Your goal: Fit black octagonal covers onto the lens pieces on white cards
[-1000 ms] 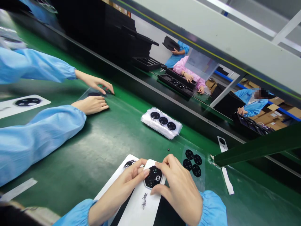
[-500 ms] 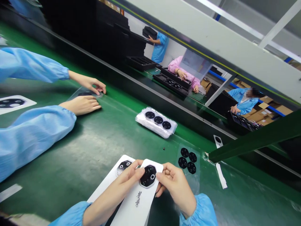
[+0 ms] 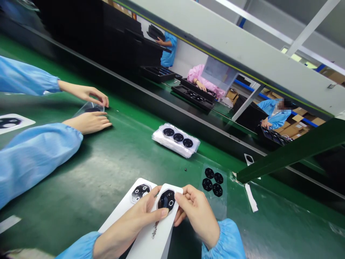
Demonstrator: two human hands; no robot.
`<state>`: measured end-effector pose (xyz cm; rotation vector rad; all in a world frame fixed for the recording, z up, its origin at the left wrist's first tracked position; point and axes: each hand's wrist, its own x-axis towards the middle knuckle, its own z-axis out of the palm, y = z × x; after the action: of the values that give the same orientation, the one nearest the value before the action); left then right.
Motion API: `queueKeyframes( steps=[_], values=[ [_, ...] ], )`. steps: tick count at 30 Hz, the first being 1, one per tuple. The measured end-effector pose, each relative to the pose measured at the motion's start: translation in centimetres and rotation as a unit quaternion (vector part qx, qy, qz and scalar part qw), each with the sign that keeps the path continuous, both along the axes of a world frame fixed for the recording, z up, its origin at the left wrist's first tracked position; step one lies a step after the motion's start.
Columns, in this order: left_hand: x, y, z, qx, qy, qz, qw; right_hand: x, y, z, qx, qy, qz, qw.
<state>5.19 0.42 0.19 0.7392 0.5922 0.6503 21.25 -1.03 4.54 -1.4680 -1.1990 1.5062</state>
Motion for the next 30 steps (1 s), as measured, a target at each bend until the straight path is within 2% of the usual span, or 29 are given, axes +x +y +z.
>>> queueKeyframes(
  steps=[6,9,15,19,25,28,30],
  values=[
    [0.0,-0.2,0.2,0.003,0.029,-0.001,1.000,-0.3,-0.4,-0.7,0.005,0.001,-0.034,0.999],
    [0.0,-0.5,0.6,-0.001,0.070,0.025,0.997,-0.5,-0.3,-0.6,0.018,-0.027,-0.050,0.998],
    [-0.1,-0.8,0.7,0.044,0.073,0.025,0.996,-0.4,0.2,-0.6,0.017,-0.057,-0.071,0.996],
    [-0.1,-0.5,1.1,0.072,0.110,0.083,0.988,0.0,0.5,-0.6,0.014,-0.061,-0.044,0.997],
    [1.1,0.3,0.6,0.081,0.100,0.074,0.989,-0.1,0.3,0.0,0.095,-0.138,0.013,0.986],
    [1.3,0.5,0.3,0.095,0.102,0.083,0.987,0.0,0.2,0.1,0.089,-0.146,0.022,0.985],
    [1.2,0.6,0.4,0.090,0.097,0.088,0.987,0.2,-0.1,-0.1,0.067,-0.115,0.017,0.991]
  ],
)
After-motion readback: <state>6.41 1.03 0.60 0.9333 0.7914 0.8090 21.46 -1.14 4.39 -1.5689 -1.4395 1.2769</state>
